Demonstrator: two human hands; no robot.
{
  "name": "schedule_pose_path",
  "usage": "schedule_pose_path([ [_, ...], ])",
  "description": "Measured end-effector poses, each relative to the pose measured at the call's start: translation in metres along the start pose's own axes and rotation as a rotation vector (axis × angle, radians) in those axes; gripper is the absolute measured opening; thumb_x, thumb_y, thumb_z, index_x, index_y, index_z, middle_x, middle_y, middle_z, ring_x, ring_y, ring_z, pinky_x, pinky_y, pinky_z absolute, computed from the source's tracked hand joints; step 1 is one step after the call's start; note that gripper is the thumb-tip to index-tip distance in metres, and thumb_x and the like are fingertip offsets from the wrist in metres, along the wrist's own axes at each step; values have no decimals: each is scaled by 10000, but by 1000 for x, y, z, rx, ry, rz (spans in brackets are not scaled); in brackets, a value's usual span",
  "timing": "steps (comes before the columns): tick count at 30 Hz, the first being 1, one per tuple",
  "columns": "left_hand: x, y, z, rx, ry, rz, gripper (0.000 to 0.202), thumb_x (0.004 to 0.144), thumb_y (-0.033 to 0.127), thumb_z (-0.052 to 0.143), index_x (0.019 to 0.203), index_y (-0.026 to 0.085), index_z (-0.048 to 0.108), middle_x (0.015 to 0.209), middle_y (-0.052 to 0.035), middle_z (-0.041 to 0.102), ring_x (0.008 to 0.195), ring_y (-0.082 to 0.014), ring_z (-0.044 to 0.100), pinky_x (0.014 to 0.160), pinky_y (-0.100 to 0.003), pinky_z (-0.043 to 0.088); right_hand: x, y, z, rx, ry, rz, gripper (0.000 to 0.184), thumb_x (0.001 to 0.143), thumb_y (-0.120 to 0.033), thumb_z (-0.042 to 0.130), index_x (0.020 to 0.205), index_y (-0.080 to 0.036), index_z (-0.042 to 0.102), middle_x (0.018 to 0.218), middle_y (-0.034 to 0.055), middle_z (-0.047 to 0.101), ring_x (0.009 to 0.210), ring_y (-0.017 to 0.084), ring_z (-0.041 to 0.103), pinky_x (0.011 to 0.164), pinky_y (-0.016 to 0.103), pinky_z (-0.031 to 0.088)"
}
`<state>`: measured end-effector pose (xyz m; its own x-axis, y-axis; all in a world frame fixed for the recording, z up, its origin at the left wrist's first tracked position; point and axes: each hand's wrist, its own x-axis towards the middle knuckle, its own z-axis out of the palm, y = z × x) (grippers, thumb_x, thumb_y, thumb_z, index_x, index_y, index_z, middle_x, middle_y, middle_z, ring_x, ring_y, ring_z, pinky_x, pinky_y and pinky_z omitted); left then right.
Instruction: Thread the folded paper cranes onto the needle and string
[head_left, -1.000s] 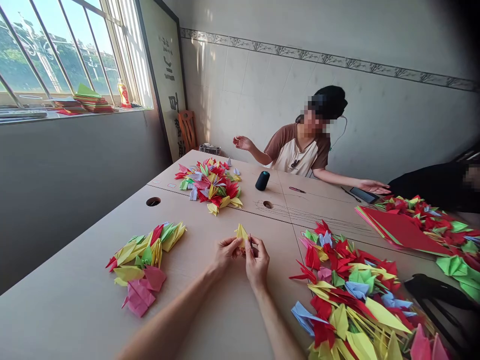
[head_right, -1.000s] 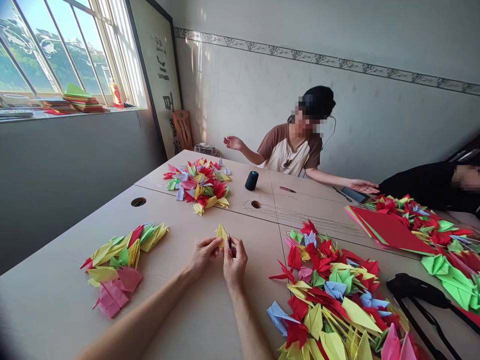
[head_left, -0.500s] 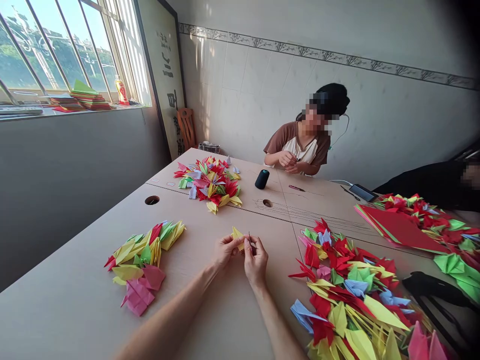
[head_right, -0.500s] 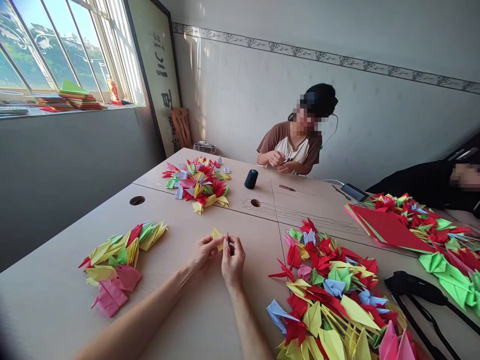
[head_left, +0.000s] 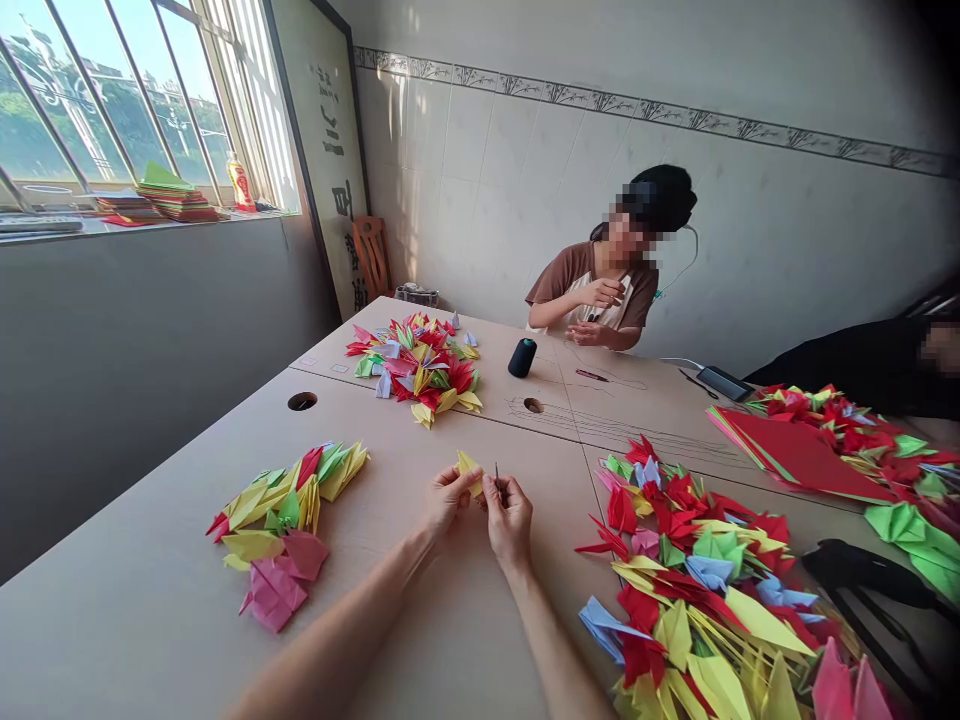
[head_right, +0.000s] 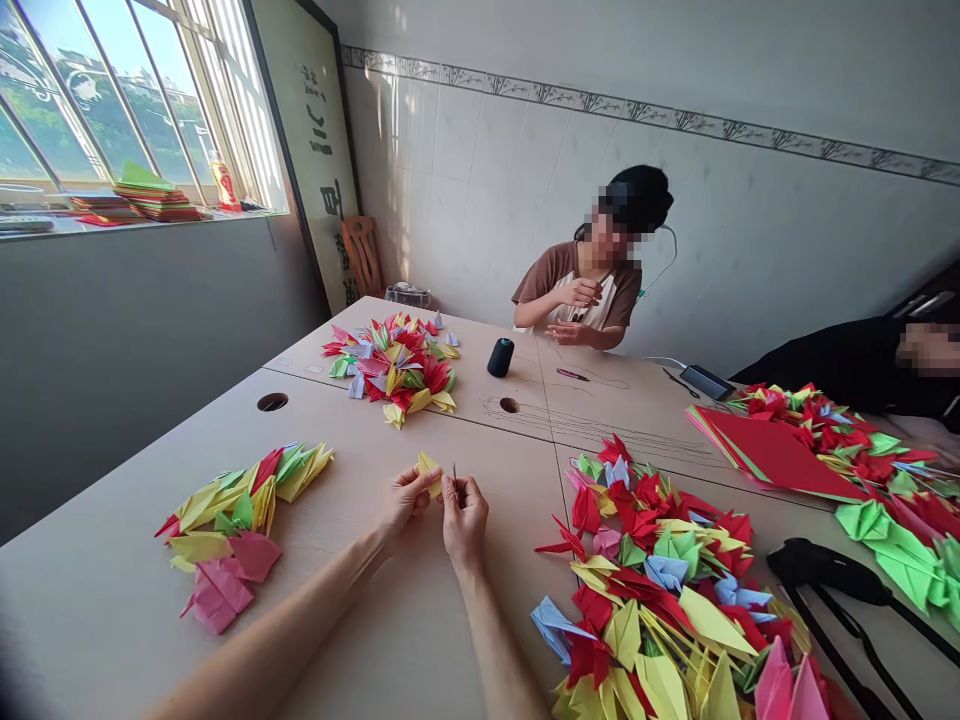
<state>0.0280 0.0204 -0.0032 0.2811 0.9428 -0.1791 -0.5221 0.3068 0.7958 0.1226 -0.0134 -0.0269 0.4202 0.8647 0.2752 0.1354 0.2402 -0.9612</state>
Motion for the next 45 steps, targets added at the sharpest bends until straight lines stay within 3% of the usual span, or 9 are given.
schedule_pose_path([
  [6, 1, 12, 0, 71, -73, -133, 403, 548, 407, 785, 629, 144, 490, 476, 84, 371, 379, -9, 205, 380, -192, 91, 1, 2, -2, -60, -42, -36, 342, 832, -473, 525, 693, -161, 523, 573, -20, 507, 539, 104, 462, 514, 204, 396],
  [16, 6, 24, -8, 219, -89, -138, 405, 554, 458, 759, 590, 142, 508, 464, 78, 355, 384, -20, 198, 400, -215, 82, 1, -1, 0, -79, -60, -55, 351, 828, -478, 523, 665, -167, 522, 545, -23, 495, 516, 105, 461, 491, 199, 396],
  [21, 7, 34, -9, 355, -63, -65, 386, 538, 444, 763, 564, 127, 544, 493, 53, 410, 424, -32, 238, 423, -215, 112, 1, 2, 0, -63, -78, -23, 362, 821, -491, 527, 659, -168, 503, 549, -27, 479, 514, 100, 440, 483, 196, 375],
  [30, 8, 46, -11, 448, -119, -101, 429, 616, 536, 679, 592, 118, 586, 430, 76, 298, 411, -41, 194, 427, -222, 93, 2, 3, 0, -12, -77, -13, 353, 810, -481, 548, 683, -153, 536, 540, -29, 476, 485, 89, 407, 439, 192, 356],
  [38, 15, 55, -9, 537, -180, -82, 347, 636, 442, 694, 616, 98, 652, 443, 36, 399, 412, -49, 282, 403, -203, 147, 3, 3, 1, 37, -43, 35, 380, 782, -513, 571, 652, -157, 542, 511, -36, 477, 462, 90, 417, 442, 195, 349],
  [41, 26, 67, -7, 497, -113, -94, 304, 594, 378, 740, 603, 85, 662, 424, 33, 405, 392, -43, 290, 385, -190, 152, 3, 5, 1, 81, -34, 49, 390, 776, -521, 574, 684, -142, 581, 546, -10, 528, 489, 100, 458, 465, 203, 374],
  [43, 44, 83, -8, 422, 27, -34, 272, 547, 314, 779, 608, 76, 662, 423, 22, 440, 375, -47, 331, 373, -182, 190, 2, 6, 1, 145, -41, 72, 395, 788, -524, 560, 699, -140, 586, 576, 5, 549, 529, 112, 491, 496, 211, 394],
  [45, 69, 105, -12, 321, 206, 112, 234, 532, 239, 789, 634, 77, 656, 465, -7, 511, 378, -62, 396, 373, -184, 268, 2, 7, 1, 200, -48, 101, 389, 801, -521, 548, 705, -146, 581, 592, 6, 549, 575, 121, 515, 535, 219, 413],
])
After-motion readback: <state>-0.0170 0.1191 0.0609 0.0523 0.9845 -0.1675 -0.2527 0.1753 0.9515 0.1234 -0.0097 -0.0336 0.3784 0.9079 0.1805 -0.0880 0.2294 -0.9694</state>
